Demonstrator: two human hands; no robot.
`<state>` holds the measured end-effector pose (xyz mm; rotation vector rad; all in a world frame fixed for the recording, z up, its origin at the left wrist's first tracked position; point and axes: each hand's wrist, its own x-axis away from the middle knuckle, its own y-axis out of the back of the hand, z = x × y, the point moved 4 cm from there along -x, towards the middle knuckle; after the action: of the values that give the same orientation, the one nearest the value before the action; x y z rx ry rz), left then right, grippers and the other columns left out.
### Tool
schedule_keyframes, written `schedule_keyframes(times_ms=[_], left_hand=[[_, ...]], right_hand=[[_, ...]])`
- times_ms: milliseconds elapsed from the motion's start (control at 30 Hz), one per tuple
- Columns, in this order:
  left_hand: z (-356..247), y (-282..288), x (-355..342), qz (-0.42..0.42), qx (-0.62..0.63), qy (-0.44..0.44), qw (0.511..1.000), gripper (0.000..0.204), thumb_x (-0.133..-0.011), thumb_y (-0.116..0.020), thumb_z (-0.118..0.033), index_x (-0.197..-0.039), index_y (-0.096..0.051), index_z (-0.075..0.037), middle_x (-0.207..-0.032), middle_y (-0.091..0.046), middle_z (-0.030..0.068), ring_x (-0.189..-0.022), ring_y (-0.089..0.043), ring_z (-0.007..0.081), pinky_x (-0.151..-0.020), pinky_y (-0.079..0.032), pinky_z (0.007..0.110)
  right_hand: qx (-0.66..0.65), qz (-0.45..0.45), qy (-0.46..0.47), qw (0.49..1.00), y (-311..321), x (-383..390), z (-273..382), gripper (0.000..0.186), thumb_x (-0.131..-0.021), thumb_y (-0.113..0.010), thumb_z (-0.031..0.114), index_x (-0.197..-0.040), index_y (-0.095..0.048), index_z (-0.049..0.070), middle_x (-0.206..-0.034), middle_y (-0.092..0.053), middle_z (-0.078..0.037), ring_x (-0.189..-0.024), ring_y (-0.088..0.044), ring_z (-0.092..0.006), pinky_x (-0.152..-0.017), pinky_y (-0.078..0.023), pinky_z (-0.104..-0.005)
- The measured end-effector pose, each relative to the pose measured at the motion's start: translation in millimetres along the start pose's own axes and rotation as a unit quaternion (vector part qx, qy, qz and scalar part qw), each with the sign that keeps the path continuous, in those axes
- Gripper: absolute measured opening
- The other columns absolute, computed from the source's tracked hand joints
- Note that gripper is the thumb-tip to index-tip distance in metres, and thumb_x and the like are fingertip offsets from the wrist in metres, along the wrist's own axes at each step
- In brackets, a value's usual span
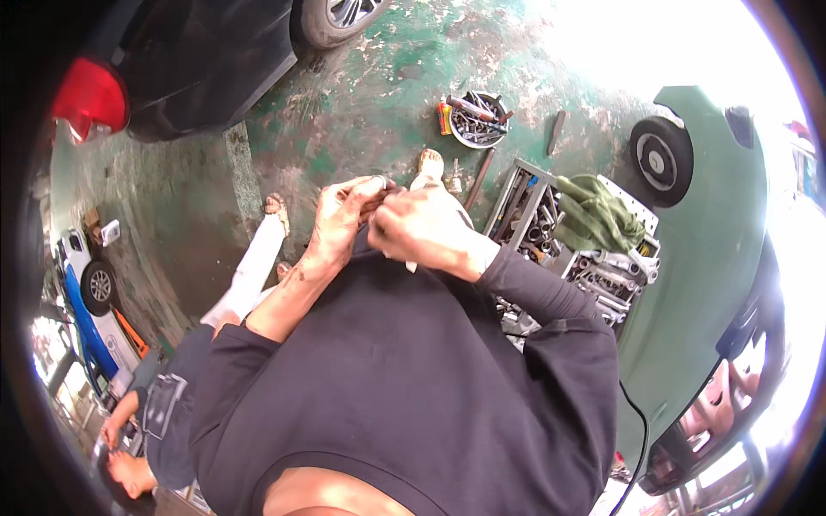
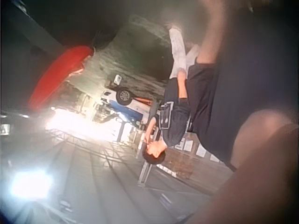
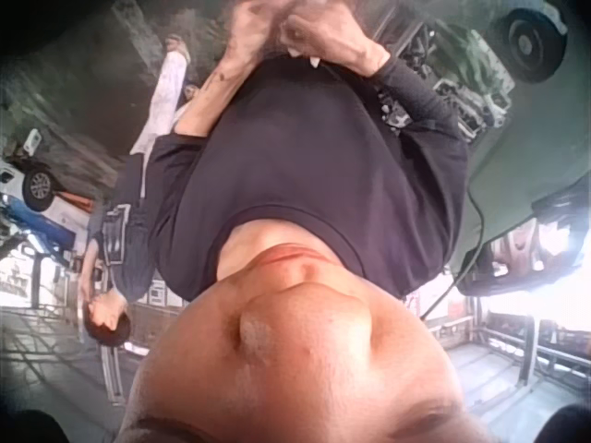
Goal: The person works on a car engine, removing a bolt with a wrench, wiping it with a paper towel, and then reinstalling it. The person also retrieves a paper towel from a roll and cleans the bolt before placing it back into the engine.
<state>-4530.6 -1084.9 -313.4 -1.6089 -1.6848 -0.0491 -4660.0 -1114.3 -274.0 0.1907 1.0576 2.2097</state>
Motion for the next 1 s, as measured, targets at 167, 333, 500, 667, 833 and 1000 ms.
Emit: schedule_keyframes(times_ms=[167,333,500,667,833,1000], left_hand=[[48,107,-77,-0.188,-0.305,-0.048,0.932,0.027,-0.086,-0.070,-0.022,-0.095,-0.069,0.003,-0.084,-0.071,0.0069,-0.076,-0.066,0.0110,-0.068,-0.051,0.025],[207,285,-97,-0.302,-0.204,0.139,0.921,0.025,-0.088,-0.070,-0.026,-0.095,-0.069,-0.002,-0.080,-0.070,0.0039,-0.064,-0.062,0.0068,-0.054,-0.048,0.021],[370,408,-79,-0.457,-0.034,0.250,0.853,0.032,-0.085,-0.064,-0.015,-0.114,-0.059,-0.002,-0.094,-0.065,0.0102,-0.070,-0.061,0.0159,-0.066,-0.053,0.031],[427,453,-109,-0.482,0.122,0.181,0.849,0.038,-0.073,-0.056,-0.007,-0.111,-0.056,-0.009,-0.092,-0.058,0.0081,-0.076,-0.054,0.0200,-0.069,-0.047,0.032],[404,476,-205,-0.369,0.138,0.121,0.911,0.028,-0.073,-0.059,-0.021,-0.099,-0.049,-0.015,-0.089,-0.046,0.0005,-0.071,-0.042,0.0130,-0.059,-0.035,0.028],[374,448,-302,-0.218,0.085,0.097,0.967,0.025,-0.088,-0.056,-0.024,-0.109,-0.051,-0.011,-0.095,-0.049,-0.0001,-0.071,-0.041,0.0099,-0.056,-0.033,0.023]], right_hand=[[-0.120,0.111,-0.056,0.985,-79,18,-96,0.031,-0.077,-0.051,0.005,-0.106,-0.061,0.008,-0.073,-0.062,-0.010,-0.067,-0.063,-0.0298,-0.070,-0.048,-0.0410],[-0.097,0.188,-0.440,0.873,-241,91,-376,0.023,-0.083,-0.062,0.020,-0.099,-0.067,0.003,-0.094,-0.066,-0.024,-0.092,-0.064,-0.0381,-0.080,-0.051,-0.0439],[-0.076,0.021,-0.624,0.777,-409,167,-660,0.057,-0.076,-0.067,0.025,-0.121,-0.051,-0.006,-0.110,-0.061,-0.028,-0.097,-0.062,-0.0389,-0.085,-0.049,-0.0449],[-0.275,-0.278,-0.646,0.656,-497,161,-762,0.066,-0.073,-0.073,0.009,-0.130,-0.041,-0.005,-0.120,-0.057,-0.016,-0.101,-0.058,-0.0226,-0.090,-0.046,-0.0328],[-0.119,-0.099,-0.630,0.761,-485,151,-674,0.042,-0.086,-0.061,0.037,-0.082,-0.066,-0.005,-0.064,-0.064,-0.013,-0.055,-0.059,-0.0199,-0.055,-0.046,-0.0363],[-0.258,0.117,-0.472,0.835,-383,164,-542,0.026,-0.093,-0.057,0.022,-0.094,-0.063,-0.004,-0.054,-0.049,-0.018,-0.043,-0.048,-0.0228,-0.046,-0.040,-0.0361]])
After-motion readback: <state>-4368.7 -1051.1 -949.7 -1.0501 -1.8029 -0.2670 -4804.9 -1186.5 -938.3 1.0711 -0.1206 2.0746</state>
